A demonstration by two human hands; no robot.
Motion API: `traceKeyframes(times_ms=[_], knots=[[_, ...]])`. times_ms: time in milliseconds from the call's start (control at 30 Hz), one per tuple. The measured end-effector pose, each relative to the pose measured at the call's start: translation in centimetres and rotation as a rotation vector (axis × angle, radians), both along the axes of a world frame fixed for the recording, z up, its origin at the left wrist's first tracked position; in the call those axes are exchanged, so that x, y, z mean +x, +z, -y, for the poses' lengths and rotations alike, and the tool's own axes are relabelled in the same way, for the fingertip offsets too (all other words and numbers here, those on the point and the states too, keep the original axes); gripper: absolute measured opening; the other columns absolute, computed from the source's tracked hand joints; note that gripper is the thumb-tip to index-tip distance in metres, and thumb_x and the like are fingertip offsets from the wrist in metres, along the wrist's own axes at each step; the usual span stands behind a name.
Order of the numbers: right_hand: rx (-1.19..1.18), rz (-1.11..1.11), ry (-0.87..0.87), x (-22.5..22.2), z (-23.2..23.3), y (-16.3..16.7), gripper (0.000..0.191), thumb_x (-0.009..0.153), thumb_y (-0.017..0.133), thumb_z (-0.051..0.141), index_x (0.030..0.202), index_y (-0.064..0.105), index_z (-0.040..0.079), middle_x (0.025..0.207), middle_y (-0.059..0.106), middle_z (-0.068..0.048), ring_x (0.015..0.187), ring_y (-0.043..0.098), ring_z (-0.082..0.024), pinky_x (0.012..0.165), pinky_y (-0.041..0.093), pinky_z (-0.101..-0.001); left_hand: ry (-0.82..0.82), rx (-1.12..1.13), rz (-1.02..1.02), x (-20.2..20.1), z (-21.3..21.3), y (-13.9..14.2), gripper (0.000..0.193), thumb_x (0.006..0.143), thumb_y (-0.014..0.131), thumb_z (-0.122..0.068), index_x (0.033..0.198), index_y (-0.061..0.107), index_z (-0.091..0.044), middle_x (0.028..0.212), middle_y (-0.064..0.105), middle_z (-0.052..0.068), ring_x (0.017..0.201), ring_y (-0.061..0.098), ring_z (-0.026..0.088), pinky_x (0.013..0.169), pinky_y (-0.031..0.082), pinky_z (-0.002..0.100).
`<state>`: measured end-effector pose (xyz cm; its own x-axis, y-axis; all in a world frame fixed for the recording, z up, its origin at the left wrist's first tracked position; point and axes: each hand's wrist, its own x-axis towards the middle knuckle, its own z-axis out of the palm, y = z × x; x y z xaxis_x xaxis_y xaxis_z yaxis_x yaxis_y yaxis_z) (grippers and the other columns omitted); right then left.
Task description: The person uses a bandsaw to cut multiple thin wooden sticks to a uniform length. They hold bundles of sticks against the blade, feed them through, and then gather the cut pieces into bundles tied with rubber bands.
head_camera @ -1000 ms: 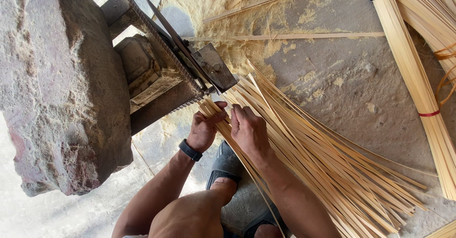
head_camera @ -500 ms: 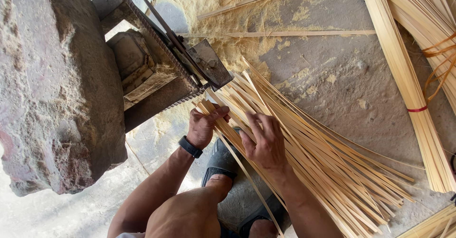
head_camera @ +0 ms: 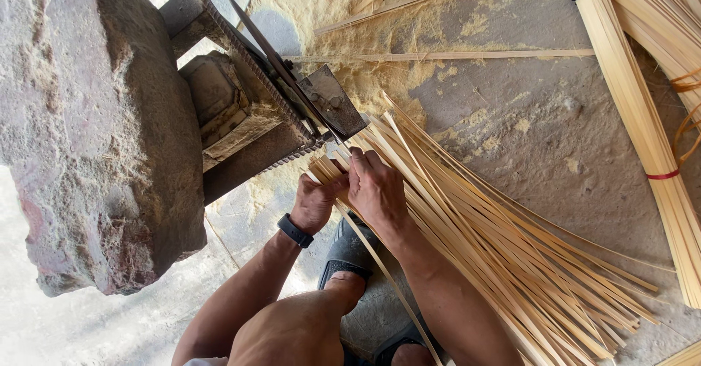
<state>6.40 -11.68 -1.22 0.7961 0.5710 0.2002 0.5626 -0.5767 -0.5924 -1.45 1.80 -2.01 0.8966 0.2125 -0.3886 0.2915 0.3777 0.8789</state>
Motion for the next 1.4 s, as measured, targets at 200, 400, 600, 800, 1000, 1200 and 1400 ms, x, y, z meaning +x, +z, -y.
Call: traceKeyframes(times_ms=[200, 400, 600, 800, 1000, 1200, 1400], knots=[[-0.111, -0.08, 0.095, 0.4, 4.0, 1.5, 0.009, 0.095, 0.062, 0.0, 0.097, 0.071, 0.001, 0.075, 0.067, -0.008, 0.049, 0.056, -0.012, 0.036, 0.041, -0.0239, 0.135, -0.195, -0.045, 0.7, 0.3, -0.1, 0.016, 0.089, 0.082, -0.01, 0.101, 0.076, -0.002, 0.098, 0.078, 0.013, 0.091, 0.073, 0.022, 0.083, 0.06, 0.042], [-0.043, 0.33, 0.036, -1.8, 9.2, 4.2, 0.036, 0.096, 0.063, 0.024, 0.113, 0.069, -0.007, 0.082, 0.068, -0.012, 0.067, 0.064, -0.023, 0.06, 0.056, -0.034, 0.099, -0.254, 0.016, 0.9, 0.6, 0.4, 0.02, 0.087, 0.084, -0.016, 0.101, 0.075, -0.007, 0.095, 0.078, 0.01, 0.093, 0.074, 0.021, 0.089, 0.061, 0.043], [-0.005, -0.125, -0.004, -1.8, 6.1, 1.8, 0.023, 0.098, 0.063, 0.007, 0.108, 0.074, -0.011, 0.074, 0.071, -0.014, 0.047, 0.064, -0.016, 0.034, 0.052, -0.0282, 0.081, -0.245, -0.025, 1.1, 0.6, 1.2, 0.029, 0.087, 0.079, -0.016, 0.114, 0.073, -0.007, 0.102, 0.079, 0.005, 0.1, 0.073, 0.016, 0.094, 0.057, 0.036], [0.08, 0.057, -0.012, -0.5, 1.6, 1.4, 0.022, 0.1, 0.065, 0.008, 0.11, 0.071, -0.011, 0.08, 0.067, -0.014, 0.057, 0.065, -0.018, 0.045, 0.054, -0.0287, -0.008, 0.038, -0.067, 0.4, 0.0, 0.9, 0.019, 0.093, 0.077, -0.014, 0.108, 0.078, -0.002, 0.096, 0.079, 0.007, 0.086, 0.072, 0.016, 0.078, 0.059, 0.035], [0.063, 0.066, 0.017, 0.3, 1.2, 3.1, 0.02, 0.1, 0.065, 0.009, 0.109, 0.071, -0.008, 0.08, 0.065, -0.013, 0.059, 0.064, -0.019, 0.047, 0.052, -0.0297, 0.135, -0.285, 0.012, 0.9, 0.6, 0.3, 0.016, 0.089, 0.078, -0.009, 0.104, 0.075, -0.004, 0.097, 0.078, 0.005, 0.09, 0.072, 0.017, 0.083, 0.061, 0.036], [-0.03, 0.367, -0.016, -0.9, 8.1, 5.0, 0.029, 0.095, 0.065, 0.02, 0.106, 0.07, -0.006, 0.083, 0.067, -0.011, 0.068, 0.067, -0.024, 0.059, 0.056, -0.036, 0.131, -0.389, 0.023, 1.1, 0.8, 0.4, 0.014, 0.089, 0.079, -0.008, 0.102, 0.074, -0.007, 0.093, 0.076, 0.007, 0.089, 0.073, 0.02, 0.083, 0.062, 0.039], [0.07, -0.041, 0.01, -1.8, 6.9, 1.9, 0.019, 0.102, 0.062, 0.01, 0.107, 0.072, -0.006, 0.082, 0.069, -0.012, 0.058, 0.067, -0.015, 0.045, 0.054, -0.0225, 0.109, -0.281, 0.002, 1.6, 1.4, 0.9, 0.017, 0.092, 0.076, -0.011, 0.107, 0.074, -0.005, 0.097, 0.077, 0.008, 0.094, 0.073, 0.019, 0.091, 0.06, 0.039]])
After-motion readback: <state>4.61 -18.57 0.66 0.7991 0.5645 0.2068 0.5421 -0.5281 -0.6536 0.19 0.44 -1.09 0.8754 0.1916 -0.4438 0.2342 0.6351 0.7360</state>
